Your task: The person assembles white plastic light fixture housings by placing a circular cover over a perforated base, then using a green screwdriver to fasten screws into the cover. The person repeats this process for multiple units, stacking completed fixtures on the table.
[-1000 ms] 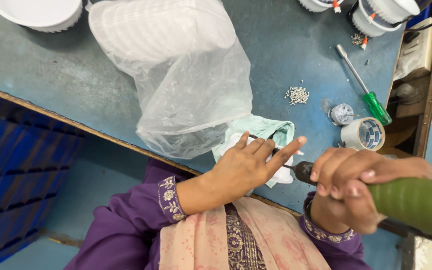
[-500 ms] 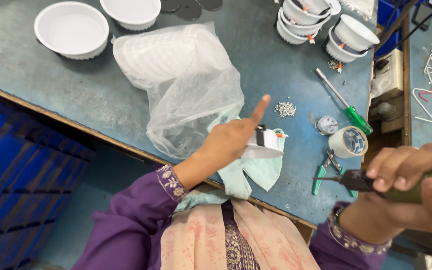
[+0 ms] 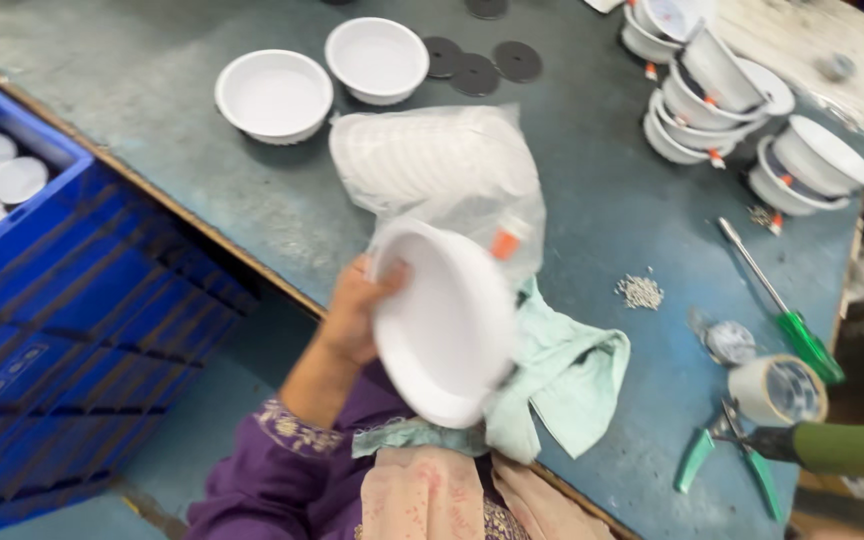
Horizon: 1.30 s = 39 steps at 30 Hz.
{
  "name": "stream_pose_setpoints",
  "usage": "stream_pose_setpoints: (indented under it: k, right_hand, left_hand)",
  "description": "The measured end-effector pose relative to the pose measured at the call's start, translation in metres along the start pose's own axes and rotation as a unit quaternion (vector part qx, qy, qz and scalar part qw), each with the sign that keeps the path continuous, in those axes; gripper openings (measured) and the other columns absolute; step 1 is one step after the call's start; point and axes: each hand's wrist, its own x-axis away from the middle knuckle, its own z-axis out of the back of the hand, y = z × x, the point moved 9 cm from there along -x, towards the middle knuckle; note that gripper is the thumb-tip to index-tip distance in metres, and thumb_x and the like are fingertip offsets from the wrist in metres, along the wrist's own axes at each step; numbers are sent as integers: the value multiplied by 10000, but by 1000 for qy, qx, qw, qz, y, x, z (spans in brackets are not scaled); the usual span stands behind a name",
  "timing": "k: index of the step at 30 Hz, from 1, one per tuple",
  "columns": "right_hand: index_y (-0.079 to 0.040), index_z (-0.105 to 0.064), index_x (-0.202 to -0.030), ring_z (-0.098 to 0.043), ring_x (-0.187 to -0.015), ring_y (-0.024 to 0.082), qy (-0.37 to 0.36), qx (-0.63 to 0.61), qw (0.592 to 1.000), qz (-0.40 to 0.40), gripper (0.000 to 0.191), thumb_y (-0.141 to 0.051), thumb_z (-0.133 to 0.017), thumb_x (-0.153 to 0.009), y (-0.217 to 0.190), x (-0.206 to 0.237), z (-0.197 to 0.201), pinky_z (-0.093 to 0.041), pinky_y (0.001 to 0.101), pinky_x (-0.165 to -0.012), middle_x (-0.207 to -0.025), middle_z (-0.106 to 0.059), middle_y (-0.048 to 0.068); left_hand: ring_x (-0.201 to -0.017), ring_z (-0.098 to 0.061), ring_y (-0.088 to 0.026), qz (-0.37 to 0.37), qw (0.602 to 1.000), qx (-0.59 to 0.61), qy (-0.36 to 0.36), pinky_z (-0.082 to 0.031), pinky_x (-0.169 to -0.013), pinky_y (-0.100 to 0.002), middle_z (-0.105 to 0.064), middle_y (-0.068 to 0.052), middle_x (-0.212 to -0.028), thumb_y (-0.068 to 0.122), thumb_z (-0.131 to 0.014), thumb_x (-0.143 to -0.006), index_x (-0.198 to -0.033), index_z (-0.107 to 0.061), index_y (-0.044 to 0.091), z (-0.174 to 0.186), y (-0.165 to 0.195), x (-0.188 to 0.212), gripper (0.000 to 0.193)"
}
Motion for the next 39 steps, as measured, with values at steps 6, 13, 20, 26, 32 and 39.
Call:
stream_pose_setpoints:
  k: [6, 13, 20, 26, 32, 39]
  right_hand:
    - [14, -402, -1366, -621, -952, 249, 22, 2, 1000, 16, 468, -12, -684, -993, 19, 35, -11, -559, 359, -840, -1114, -517, 158]
    - [-8, -395, -1392, -666, -1092, 239, -160, -44, 980, -106, 546, 62, -692, -939, 56, 104, -54, -582, 337, -909, -1256, -509, 134]
    - [27, -434, -1360, -697, -1003, 282, -275, -16, 945, -178, 608, 64, -702, -815, 80, 161, -86, -579, 336, -772, -1277, -528, 196]
    - [33, -453, -1344, -705, -999, 267, -286, 20, 937, -200, 565, 59, -697, -834, 83, 167, -89, -583, 328, -751, -1256, -537, 189]
    - [-1, -517, -1303, -695, -975, 213, -296, 30, 928, -226, 497, 41, -689, -839, 77, 173, -99, -556, 301, -727, -1240, -560, 154]
    - [-35, -669, -1091, -679, -907, 149, -310, 48, 915, -253, 217, -20, -704, -877, 71, 164, -104, -524, 263, -701, -1030, -697, 63]
  left_hand:
    - [-1259, -656, -318, -218, 968, 25, 123, -564, -1075, -473, -622, -177, -1394, 217, -645, -1018, -1483, -441, -21, 62, 154, -13, 561]
    - [-1338, -559, -403, -205, 950, 15, 235, -540, -1005, -626, -470, -186, -1497, 205, -629, -965, -1476, -287, 200, 98, 218, -90, 615]
    - [-1375, -475, -418, -143, 919, -155, 334, -512, -978, -707, -366, -194, -1536, 285, -613, -972, -1445, -217, 222, 82, 223, -120, 620]
    - [-1392, -441, -425, -124, 909, -228, 327, -443, -981, -726, -340, -197, -1537, 320, -659, -979, -1462, -196, 197, 59, 219, -127, 680]
    - [-1395, -356, -489, -271, 634, -616, 380, -312, -1189, -534, -319, -342, -1449, 398, -828, -964, -1475, -356, -74, 51, 255, -118, 841]
    - [-1465, -318, -449, -241, 623, -608, 429, -284, -1245, -507, -299, -343, -1522, 513, -781, -1016, -1473, -397, -102, 82, 248, -113, 856]
